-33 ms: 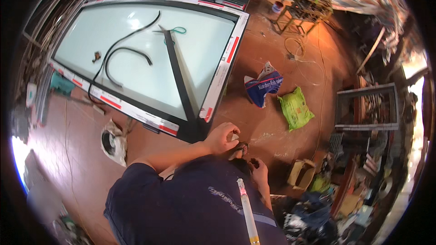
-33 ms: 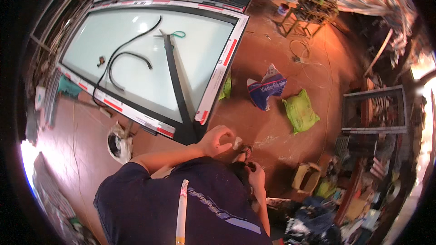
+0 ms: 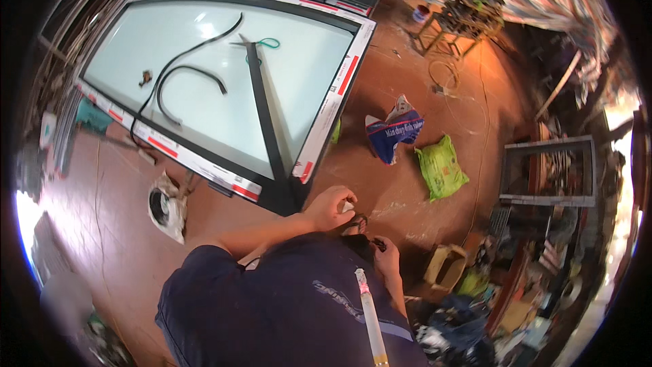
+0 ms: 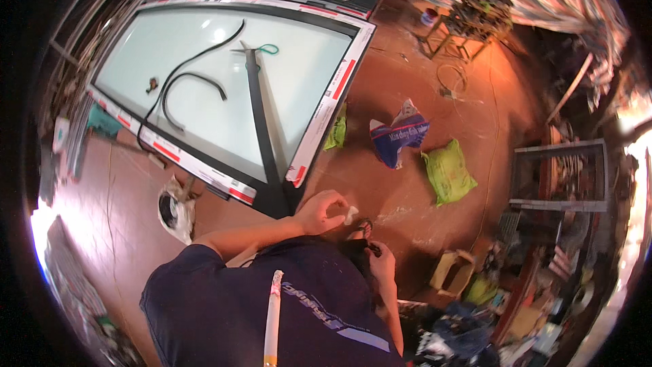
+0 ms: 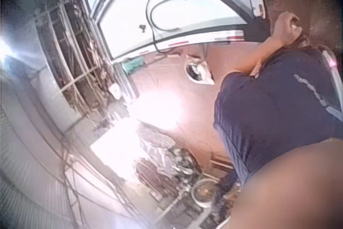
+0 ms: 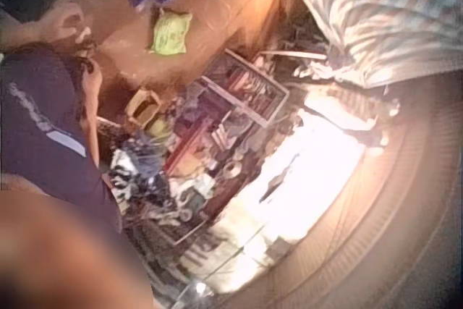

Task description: The person retrieves a metal frame and small parts from a cluttered pile, then moves to a workbench to fit a black rubber seal into the groove of a large glass window frame. They use a pencil to mark the frame while another person assists nearby.

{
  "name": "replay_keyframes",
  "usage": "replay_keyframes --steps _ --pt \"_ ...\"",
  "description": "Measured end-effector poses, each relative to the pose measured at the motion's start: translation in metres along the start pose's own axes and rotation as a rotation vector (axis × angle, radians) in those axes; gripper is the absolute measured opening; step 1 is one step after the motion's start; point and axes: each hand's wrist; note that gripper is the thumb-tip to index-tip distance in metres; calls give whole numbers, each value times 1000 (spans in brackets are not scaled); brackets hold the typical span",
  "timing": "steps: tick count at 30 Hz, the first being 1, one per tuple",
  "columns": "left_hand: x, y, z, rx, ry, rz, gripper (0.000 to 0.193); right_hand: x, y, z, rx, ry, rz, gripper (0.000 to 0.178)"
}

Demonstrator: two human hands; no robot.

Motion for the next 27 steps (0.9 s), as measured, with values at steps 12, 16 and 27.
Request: replay_keyframes --steps 12,16,27 --pt "78 -127 -136 -458 836 782 17 -191 -31 -277 -156 -292 196 39" --pt "51 -189 -196 -500 986 1281 33 -192 -84 -368 -194 -402 82 39" --pt "-39 -332 -378 286 1070 1918 58 -146 -265 -661 54 -656 -350 39"
Point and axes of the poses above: each hand's wrist, its own z-axis away from the middle knuckle, its own x-axis out of the palm, y = z × x, and after that the axes turned 11 degrees about z, right-handed
